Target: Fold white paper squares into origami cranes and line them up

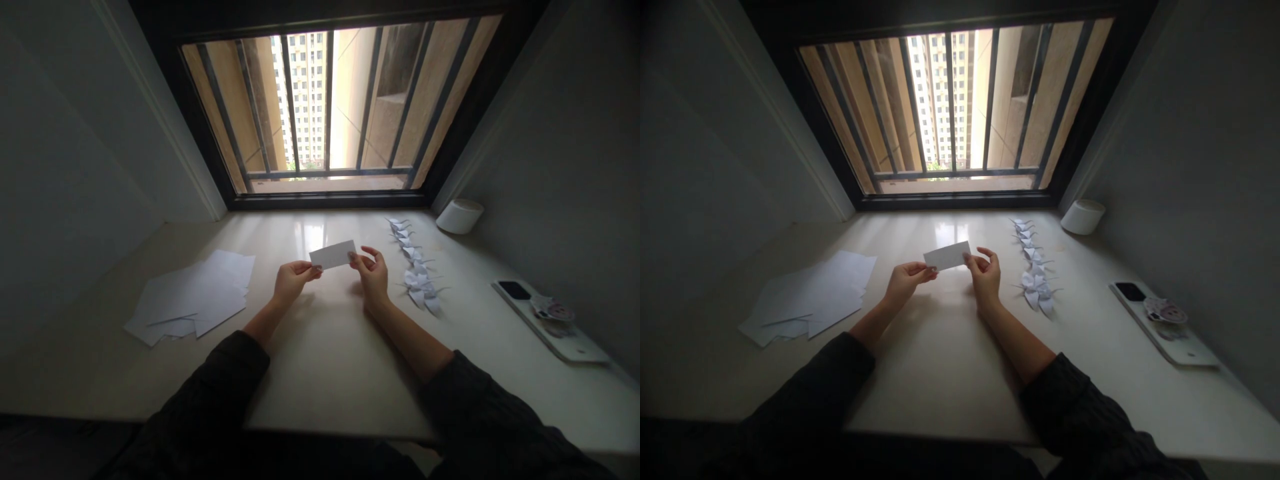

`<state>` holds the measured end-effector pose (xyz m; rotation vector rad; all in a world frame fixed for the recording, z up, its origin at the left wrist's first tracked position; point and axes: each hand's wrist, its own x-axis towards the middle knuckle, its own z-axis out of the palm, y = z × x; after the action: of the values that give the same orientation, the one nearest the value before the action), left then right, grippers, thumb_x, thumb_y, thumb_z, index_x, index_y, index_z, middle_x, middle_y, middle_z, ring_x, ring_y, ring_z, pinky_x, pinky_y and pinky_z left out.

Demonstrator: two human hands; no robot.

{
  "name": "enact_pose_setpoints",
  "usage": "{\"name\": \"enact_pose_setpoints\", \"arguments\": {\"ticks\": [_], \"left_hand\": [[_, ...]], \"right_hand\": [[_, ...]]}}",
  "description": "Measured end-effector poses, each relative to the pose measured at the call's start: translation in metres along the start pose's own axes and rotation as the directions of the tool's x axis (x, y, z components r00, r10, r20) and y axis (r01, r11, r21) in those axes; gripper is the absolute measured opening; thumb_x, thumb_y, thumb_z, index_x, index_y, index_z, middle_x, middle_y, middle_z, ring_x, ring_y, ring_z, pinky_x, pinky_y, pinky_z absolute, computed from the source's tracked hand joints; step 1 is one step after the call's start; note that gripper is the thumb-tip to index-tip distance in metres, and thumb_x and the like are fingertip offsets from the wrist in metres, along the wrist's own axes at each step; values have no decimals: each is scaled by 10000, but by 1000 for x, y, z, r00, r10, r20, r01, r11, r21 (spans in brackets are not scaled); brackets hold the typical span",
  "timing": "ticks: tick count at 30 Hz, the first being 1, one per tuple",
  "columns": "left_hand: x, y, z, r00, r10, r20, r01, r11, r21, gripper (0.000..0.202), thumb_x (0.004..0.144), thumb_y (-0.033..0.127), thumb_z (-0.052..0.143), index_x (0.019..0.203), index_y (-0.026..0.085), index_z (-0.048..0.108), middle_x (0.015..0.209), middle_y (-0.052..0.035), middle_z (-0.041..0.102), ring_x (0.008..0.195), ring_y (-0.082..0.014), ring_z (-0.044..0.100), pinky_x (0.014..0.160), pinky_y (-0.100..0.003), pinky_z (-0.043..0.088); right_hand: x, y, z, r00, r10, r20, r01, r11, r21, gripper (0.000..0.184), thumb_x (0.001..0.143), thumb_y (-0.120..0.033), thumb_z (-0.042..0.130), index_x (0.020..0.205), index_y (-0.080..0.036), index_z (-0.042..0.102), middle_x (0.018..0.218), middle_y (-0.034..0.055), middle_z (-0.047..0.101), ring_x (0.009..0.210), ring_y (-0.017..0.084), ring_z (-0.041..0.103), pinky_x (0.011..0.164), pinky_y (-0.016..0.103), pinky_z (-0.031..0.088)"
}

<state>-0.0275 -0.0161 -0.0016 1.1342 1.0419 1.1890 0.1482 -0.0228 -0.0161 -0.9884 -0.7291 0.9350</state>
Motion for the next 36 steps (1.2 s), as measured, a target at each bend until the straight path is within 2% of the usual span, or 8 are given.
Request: {"name": "enact_pose_setpoints", "arguments": {"ticks": [2,5,7,12,20,26,32,36], "left_hand": [[-2,1,3,999,3,-32,-4,999,-41,343,576,353,793,780,93,701,743,-100,719,683,-189,681,791,-367,530],[-6,2,7,999,28,-40,-30,998,-51,347,599,357,780,814,95,704,772,-103,721,716,-194,681,807,-370,525],[-9,1,9,999,50,-21,-50,998,-38,338,619,359,767,827,100,705,779,-101,722,733,-198,680,800,-366,527],[-11,0,12,996,87,5,-87,996,-14,301,643,345,753,821,108,705,774,-96,722,726,-194,680,775,-354,536],[-8,9,11,999,34,9,-33,999,-22,335,594,361,782,786,99,704,763,-101,721,690,-196,681,791,-383,534],[-5,8,4,1000,-25,9,25,999,-44,374,566,367,798,782,80,695,738,-104,715,674,-191,680,810,-389,530],[-1,7,0,998,-37,-44,34,997,-63,397,553,381,801,787,79,694,716,-96,709,659,-184,674,812,-388,532],[4,6,-4,990,-60,-125,49,995,-90,390,541,393,801,760,90,689,697,-77,700,671,-175,671,824,-364,526]], "right_hand": [[-4,-1,3,993,77,95,-76,997,-8,482,594,-399,768,990,-211,568,785,13,673,706,167,639,654,307,516],[-13,-3,9,932,187,310,-152,979,-133,320,604,-428,751,790,-180,670,755,42,673,706,176,622,633,302,505],[-19,-3,11,916,205,346,-149,972,-182,281,611,-429,745,744,-185,699,747,49,683,710,184,614,642,312,496],[-23,-5,13,945,187,269,-125,965,-232,257,592,-428,747,679,-188,720,710,46,691,645,164,574,637,314,452],[-8,-5,5,956,239,172,-221,968,-115,237,532,-389,790,613,-184,703,625,24,637,601,127,527,545,259,399],[6,-12,-6,976,215,47,-210,974,-88,284,538,-406,787,686,-179,701,737,56,687,622,144,570,514,256,403],[4,-5,-5,978,197,71,-189,976,-104,298,566,-446,765,645,-179,659,694,48,667,598,140,561,487,245,396],[0,-3,-3,973,164,162,-143,981,-134,296,594,-442,746,570,-182,604,619,20,634,563,123,531,493,236,384]]}}
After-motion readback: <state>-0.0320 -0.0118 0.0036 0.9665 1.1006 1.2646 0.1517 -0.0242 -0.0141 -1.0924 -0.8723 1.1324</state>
